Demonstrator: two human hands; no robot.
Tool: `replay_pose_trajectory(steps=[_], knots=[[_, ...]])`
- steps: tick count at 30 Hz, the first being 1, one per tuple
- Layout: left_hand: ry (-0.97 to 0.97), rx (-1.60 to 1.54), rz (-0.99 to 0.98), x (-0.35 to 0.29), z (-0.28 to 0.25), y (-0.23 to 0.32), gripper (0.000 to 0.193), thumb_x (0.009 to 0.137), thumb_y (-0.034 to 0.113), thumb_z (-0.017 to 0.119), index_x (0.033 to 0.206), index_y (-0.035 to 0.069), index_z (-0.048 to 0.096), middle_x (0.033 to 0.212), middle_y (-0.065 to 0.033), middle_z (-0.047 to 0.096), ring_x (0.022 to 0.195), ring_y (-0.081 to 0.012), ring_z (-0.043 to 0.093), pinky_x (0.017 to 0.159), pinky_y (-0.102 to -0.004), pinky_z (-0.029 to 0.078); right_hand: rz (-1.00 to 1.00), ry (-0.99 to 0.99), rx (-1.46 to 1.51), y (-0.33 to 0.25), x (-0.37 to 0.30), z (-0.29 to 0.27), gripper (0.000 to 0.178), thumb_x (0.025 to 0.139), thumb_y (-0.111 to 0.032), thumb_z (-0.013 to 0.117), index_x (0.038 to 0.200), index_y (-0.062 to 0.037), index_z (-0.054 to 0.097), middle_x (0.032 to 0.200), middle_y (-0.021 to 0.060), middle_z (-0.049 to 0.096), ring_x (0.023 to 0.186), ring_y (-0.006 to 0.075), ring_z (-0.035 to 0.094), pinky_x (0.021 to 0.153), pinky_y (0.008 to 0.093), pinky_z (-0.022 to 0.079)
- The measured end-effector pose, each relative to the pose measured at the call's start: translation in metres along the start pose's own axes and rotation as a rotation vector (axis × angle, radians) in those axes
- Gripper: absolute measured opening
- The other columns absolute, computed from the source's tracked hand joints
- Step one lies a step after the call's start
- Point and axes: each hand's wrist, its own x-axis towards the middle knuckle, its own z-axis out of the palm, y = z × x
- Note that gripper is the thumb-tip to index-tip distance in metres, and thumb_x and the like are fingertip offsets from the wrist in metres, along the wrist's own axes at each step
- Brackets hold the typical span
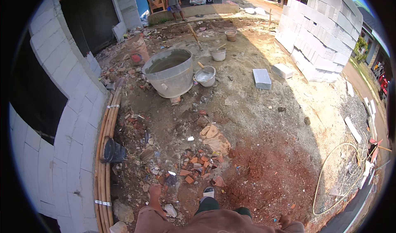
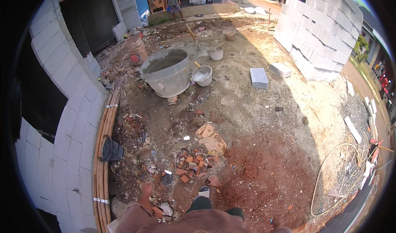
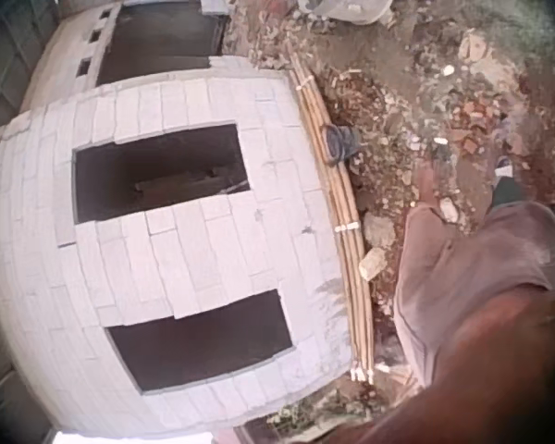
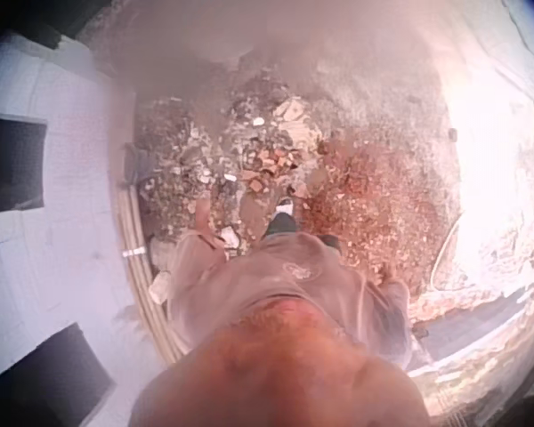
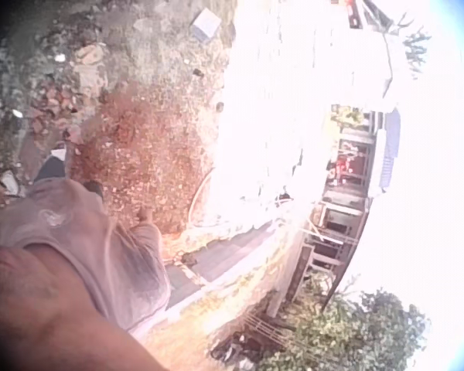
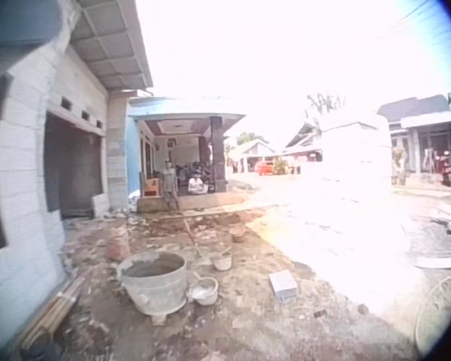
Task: The person walks around a construction site, picks up a concrete block, carries it to a partially built wall, and uses a trowel to apply mortar to the top of the wall before placing the block. The person then adjusts the block's position.
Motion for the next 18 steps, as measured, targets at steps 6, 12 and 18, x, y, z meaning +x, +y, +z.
replay_pose_trajectory(steps=[6, 12, 18], knots=[[0.207, -0.561, 0.614, 0.058, -0.199, 0.338, 0.036, 0.089, 0.032, 0.052, 0.105, 0.0, 0.058, 0.093, -0.0138, 0.065, 0.087, -0.0224, 0.062, 0.077, -0.0333, 0.046, -0.193, -0.003, 0.697, -0.279, -0.127, -0.087, 0.075, 0.086, -0.067, 0.027, 0.057, -0.0043, 0.054, 0.045, 0.0043, 0.045, 0.041, 0.0157, 0.044, 0.04, 0.0284, 0.034], [-0.261, -0.456, 0.815, -0.015, -0.071, 0.429, 0.036, 0.09, 0.032, 0.053, 0.108, 0.001, 0.057, 0.089, -0.0051, 0.063, 0.081, -0.0128, 0.057, 0.075, -0.0292, 0.046, -1.089, -0.153, 0.753, -0.487, -0.213, -0.203, 0.08, 0.081, -0.077, 0.006, 0.058, -0.0099, 0.044, 0.052, -0.0019, 0.04, 0.048, 0.009, 0.035, 0.047, 0.024, 0.025], [-0.797, 0.067, 0.606, -0.013, 0.076, 0.312, 0.042, 0.086, 0.044, 0.053, 0.096, 0.004, 0.062, 0.072, -0.0099, 0.059, 0.072, -0.0197, 0.057, 0.068, -0.0362, 0.045, -1.313, -0.165, 0.812, -0.559, -0.176, -0.262, 0.085, 0.078, -0.08, 0.008, 0.057, -0.0066, 0.046, 0.051, -0.001, 0.042, 0.046, 0.0089, 0.038, 0.044, 0.0239, 0.028]])
